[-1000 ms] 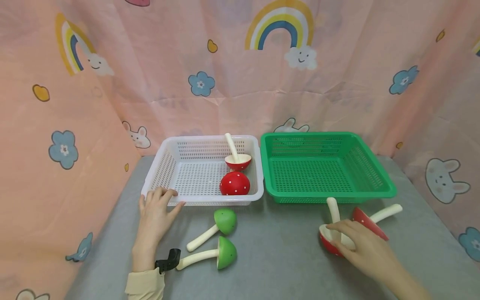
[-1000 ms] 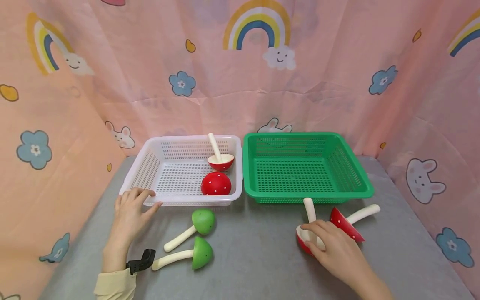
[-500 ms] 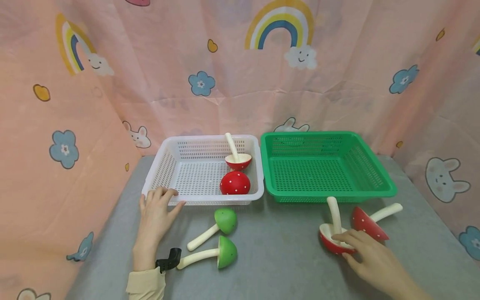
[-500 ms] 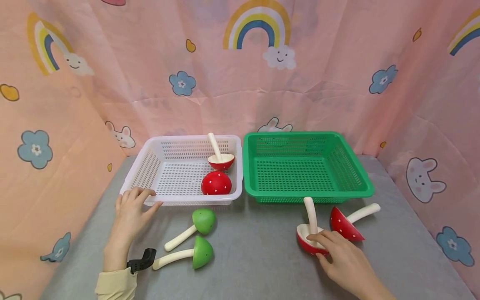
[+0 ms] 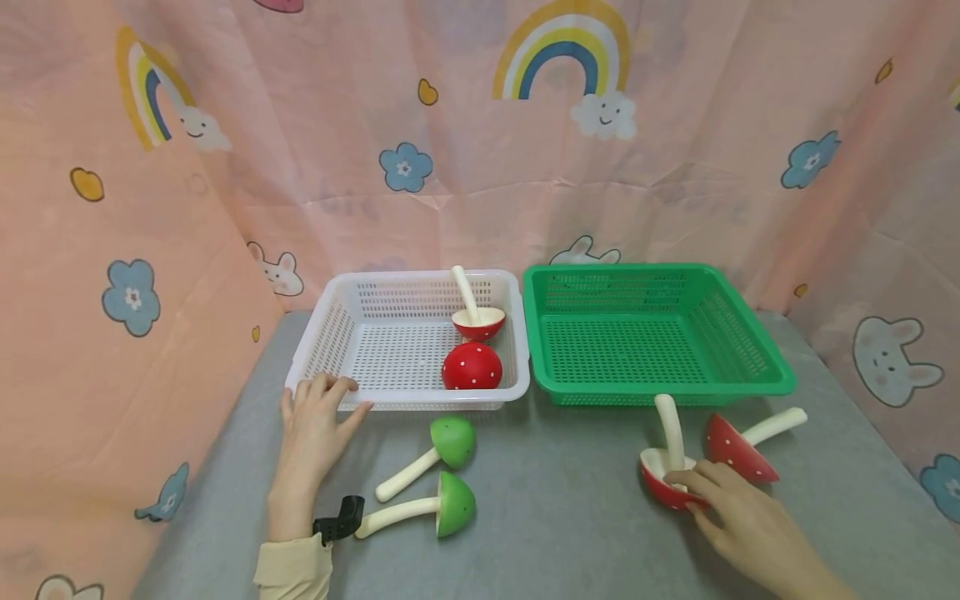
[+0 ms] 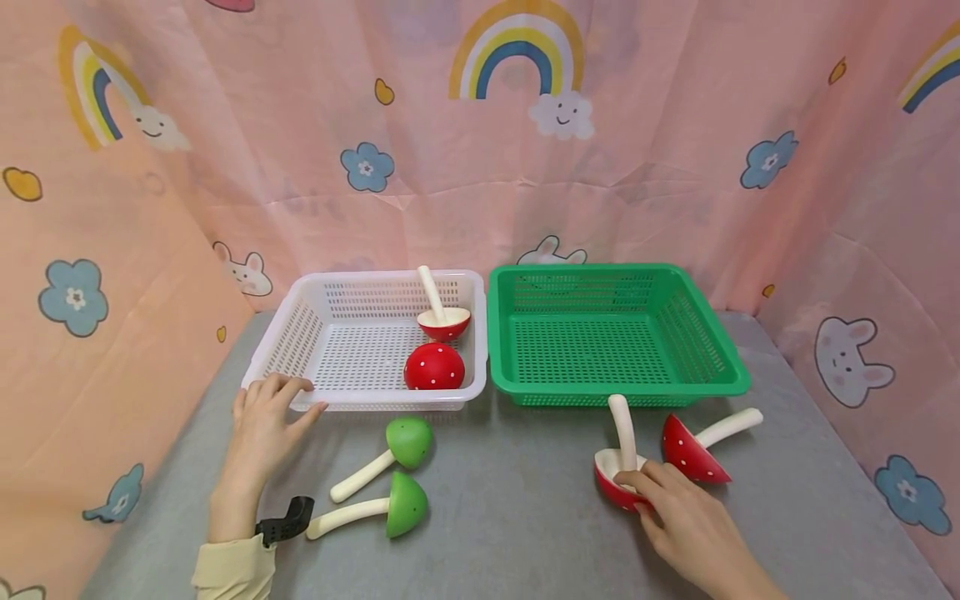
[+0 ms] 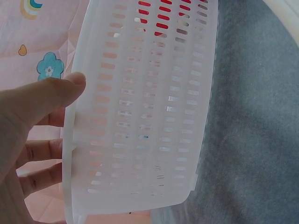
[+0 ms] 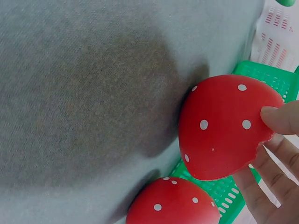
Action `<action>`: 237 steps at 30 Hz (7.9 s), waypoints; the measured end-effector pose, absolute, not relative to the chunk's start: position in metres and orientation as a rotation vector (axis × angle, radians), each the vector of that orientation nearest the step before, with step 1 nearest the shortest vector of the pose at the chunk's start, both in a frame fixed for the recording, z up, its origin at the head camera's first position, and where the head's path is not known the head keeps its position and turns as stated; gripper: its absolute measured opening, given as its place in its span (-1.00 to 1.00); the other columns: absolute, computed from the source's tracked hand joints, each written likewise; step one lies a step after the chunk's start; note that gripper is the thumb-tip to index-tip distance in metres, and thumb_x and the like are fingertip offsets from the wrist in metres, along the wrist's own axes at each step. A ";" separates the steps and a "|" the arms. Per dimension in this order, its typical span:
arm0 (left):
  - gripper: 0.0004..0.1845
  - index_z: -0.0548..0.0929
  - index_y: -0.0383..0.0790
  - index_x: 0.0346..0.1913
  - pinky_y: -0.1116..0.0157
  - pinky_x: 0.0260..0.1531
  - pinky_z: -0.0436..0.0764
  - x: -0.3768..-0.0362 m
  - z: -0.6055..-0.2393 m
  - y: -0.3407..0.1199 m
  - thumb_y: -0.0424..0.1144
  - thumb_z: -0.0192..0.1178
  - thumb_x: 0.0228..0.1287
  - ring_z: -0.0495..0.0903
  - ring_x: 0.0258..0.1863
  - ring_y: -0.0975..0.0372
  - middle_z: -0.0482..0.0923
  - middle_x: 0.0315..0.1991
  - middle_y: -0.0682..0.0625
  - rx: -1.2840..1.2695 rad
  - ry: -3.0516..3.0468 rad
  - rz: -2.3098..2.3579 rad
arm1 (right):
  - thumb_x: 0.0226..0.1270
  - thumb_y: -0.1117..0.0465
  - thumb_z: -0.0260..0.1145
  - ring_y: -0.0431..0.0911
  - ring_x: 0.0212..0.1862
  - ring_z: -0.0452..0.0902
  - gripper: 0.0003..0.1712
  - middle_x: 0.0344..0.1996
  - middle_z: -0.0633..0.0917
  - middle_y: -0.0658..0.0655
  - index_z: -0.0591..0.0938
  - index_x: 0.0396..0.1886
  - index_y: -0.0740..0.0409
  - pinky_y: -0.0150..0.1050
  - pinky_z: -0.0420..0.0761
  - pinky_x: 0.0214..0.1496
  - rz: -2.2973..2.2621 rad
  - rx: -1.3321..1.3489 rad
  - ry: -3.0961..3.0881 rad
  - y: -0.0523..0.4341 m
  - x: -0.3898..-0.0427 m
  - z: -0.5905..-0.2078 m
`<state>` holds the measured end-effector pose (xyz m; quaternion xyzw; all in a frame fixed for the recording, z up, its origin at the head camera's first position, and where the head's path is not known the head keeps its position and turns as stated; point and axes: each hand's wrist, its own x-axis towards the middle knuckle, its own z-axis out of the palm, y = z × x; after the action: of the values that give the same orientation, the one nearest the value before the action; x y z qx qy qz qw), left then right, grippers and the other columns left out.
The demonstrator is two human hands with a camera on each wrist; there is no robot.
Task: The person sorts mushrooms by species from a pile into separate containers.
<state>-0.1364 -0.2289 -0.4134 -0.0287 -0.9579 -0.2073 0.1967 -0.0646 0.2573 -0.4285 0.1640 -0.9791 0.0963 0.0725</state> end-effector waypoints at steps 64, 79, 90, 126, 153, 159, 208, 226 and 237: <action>-0.70 0.60 -0.15 -0.14 -0.37 0.29 -0.02 -0.137 -0.414 -0.230 -0.08 0.35 0.14 0.36 0.03 -0.06 0.50 -0.09 -0.11 -0.077 -2.688 -0.581 | 0.04 0.52 0.38 -0.32 -0.07 0.39 -0.49 -0.18 0.56 -0.14 0.65 -0.06 -0.08 -0.55 0.49 -0.15 0.786 1.008 -2.397 0.160 -0.133 -0.340; -0.71 0.60 -0.13 -0.15 -0.37 0.29 -0.02 -0.137 -0.413 -0.229 -0.08 0.36 0.14 0.37 0.01 -0.05 0.49 -0.12 -0.09 -0.076 -2.681 -0.580 | 0.13 0.51 0.32 -0.18 -0.13 0.48 -0.59 -0.22 0.59 0.01 0.66 -0.05 0.07 -0.34 0.65 -0.23 1.106 1.068 -2.377 0.101 -0.174 -0.330; -0.71 0.59 -0.11 -0.13 -0.36 0.31 -0.04 -0.137 -0.413 -0.229 -0.06 0.34 0.16 0.36 0.03 -0.04 0.48 -0.10 -0.08 -0.062 -2.708 -0.586 | 0.17 0.48 0.28 0.00 -0.04 0.53 -0.66 -0.12 0.60 0.14 0.63 -0.06 0.14 -0.08 0.67 0.02 1.310 1.036 -2.523 0.056 -0.210 -0.345; -0.69 0.60 -0.15 -0.11 -0.39 0.30 -0.05 -0.137 -0.410 -0.229 -0.14 0.38 0.12 0.34 0.06 -0.06 0.50 -0.07 -0.14 -0.038 -2.724 -0.585 | 0.25 0.37 0.25 -0.08 -0.10 0.50 -0.68 -0.12 0.63 0.11 0.63 0.00 0.06 -0.20 0.59 0.06 1.132 1.011 -2.914 -0.041 -0.243 -0.385; -0.71 0.61 -0.12 -0.12 -0.38 0.31 -0.05 -0.137 -0.413 -0.230 -0.10 0.37 0.13 0.35 0.07 -0.04 0.50 -0.07 -0.12 -0.049 -2.718 -0.590 | 0.26 0.27 0.30 -0.04 0.24 0.47 -0.61 0.13 0.61 0.05 0.60 0.10 0.01 -0.06 0.50 0.29 0.988 1.029 -2.887 -0.025 -0.225 -0.380; -0.71 0.61 -0.12 -0.13 -0.38 0.31 -0.04 -0.137 -0.413 -0.228 -0.13 0.38 0.12 0.35 0.06 -0.04 0.50 -0.08 -0.12 -0.047 -2.708 -0.594 | 0.27 0.29 0.27 -0.01 0.15 0.50 -0.66 0.08 0.62 0.06 0.63 0.05 0.03 -0.06 0.55 0.19 1.039 0.984 -2.820 0.000 -0.216 -0.374; -0.70 0.61 -0.15 -0.09 -0.38 0.30 -0.07 -0.135 -0.411 -0.228 -0.16 0.37 0.13 0.32 0.09 -0.08 0.49 -0.04 -0.17 -0.044 -2.737 -0.613 | 0.22 0.39 0.33 -0.55 0.04 0.36 -0.57 0.00 0.63 0.02 0.61 0.09 0.03 -0.69 0.31 0.01 1.041 0.362 -2.479 0.192 -0.108 -0.377; -0.70 0.61 -0.16 -0.10 -0.40 0.29 -0.05 -0.135 -0.411 -0.227 -0.17 0.38 0.12 0.33 0.08 -0.09 0.49 -0.05 -0.18 -0.049 -2.727 -0.601 | -0.02 0.52 0.38 -0.40 -0.01 0.36 -0.55 -0.10 0.63 0.18 0.66 -0.06 0.18 -0.60 0.20 -0.03 0.808 0.103 -2.397 0.248 -0.088 -0.423; -0.70 0.61 -0.17 -0.10 -0.39 0.29 -0.05 -0.135 -0.410 -0.226 -0.16 0.37 0.13 0.33 0.08 -0.08 0.48 -0.06 -0.17 -0.053 -2.723 -0.609 | -0.10 0.46 0.40 0.29 -0.12 0.44 -0.51 -0.12 0.59 0.35 0.60 -0.05 0.28 0.20 0.37 -0.14 0.534 0.080 -2.488 0.281 -0.086 -0.435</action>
<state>-0.1355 -0.2264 -0.4104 -0.0189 -0.9608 -0.2147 0.1744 -0.0861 0.2813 -0.4353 0.0299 -0.9343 0.2006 0.2933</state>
